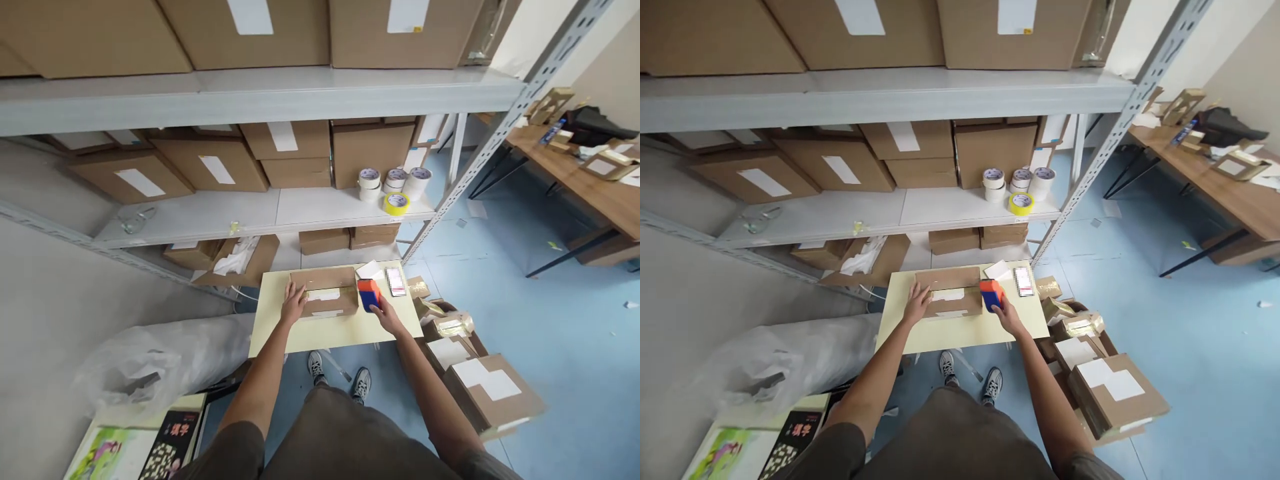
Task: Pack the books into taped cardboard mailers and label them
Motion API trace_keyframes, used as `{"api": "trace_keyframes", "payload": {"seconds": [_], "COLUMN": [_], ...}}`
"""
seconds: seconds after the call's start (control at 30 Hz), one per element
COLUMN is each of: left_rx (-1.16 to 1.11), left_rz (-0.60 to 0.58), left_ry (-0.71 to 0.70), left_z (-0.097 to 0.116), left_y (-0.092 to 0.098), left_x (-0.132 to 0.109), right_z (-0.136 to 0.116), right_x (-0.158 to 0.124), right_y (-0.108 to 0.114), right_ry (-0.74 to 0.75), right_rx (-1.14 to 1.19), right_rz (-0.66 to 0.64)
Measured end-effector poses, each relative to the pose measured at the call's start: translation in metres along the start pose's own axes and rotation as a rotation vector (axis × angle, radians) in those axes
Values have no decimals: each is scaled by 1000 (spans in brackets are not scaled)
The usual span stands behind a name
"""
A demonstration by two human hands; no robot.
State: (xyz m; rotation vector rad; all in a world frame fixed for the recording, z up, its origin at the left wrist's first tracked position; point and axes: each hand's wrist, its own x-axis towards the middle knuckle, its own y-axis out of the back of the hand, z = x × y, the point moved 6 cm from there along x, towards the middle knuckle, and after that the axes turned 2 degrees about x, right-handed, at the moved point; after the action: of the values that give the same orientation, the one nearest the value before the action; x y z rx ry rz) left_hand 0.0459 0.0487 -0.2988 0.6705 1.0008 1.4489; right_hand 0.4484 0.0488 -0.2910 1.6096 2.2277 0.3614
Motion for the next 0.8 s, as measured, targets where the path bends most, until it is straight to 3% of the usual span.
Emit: {"api": "trace_keyframes", "payload": {"seconds": [0.13, 0.27, 0.43, 0.57, 0.67, 0.8], "left_rx": [-38, -99, -245, -353, -490, -800], "left_rz": [23, 2, -90, 15, 40, -184], "left_ry": [-1, 3, -75, -100, -133, -188], "left_z": [2, 2, -6, -11, 4, 42], "left_y": [-2, -1, 6, 29, 45, 48], "left_x": [-3, -4, -8, -4, 6, 19], "right_z": [-89, -129, -126, -119, -119, -121], "right_x": [42, 73, 82, 82, 82, 82], "right_y": [-43, -84, -106, -100, -95, -95], "right_ry": [99, 85, 33, -45, -86, -117], "right_rx": [72, 47, 77, 187, 202, 188], "right_rz": [-136, -221, -353, -366, -373, -402]}}
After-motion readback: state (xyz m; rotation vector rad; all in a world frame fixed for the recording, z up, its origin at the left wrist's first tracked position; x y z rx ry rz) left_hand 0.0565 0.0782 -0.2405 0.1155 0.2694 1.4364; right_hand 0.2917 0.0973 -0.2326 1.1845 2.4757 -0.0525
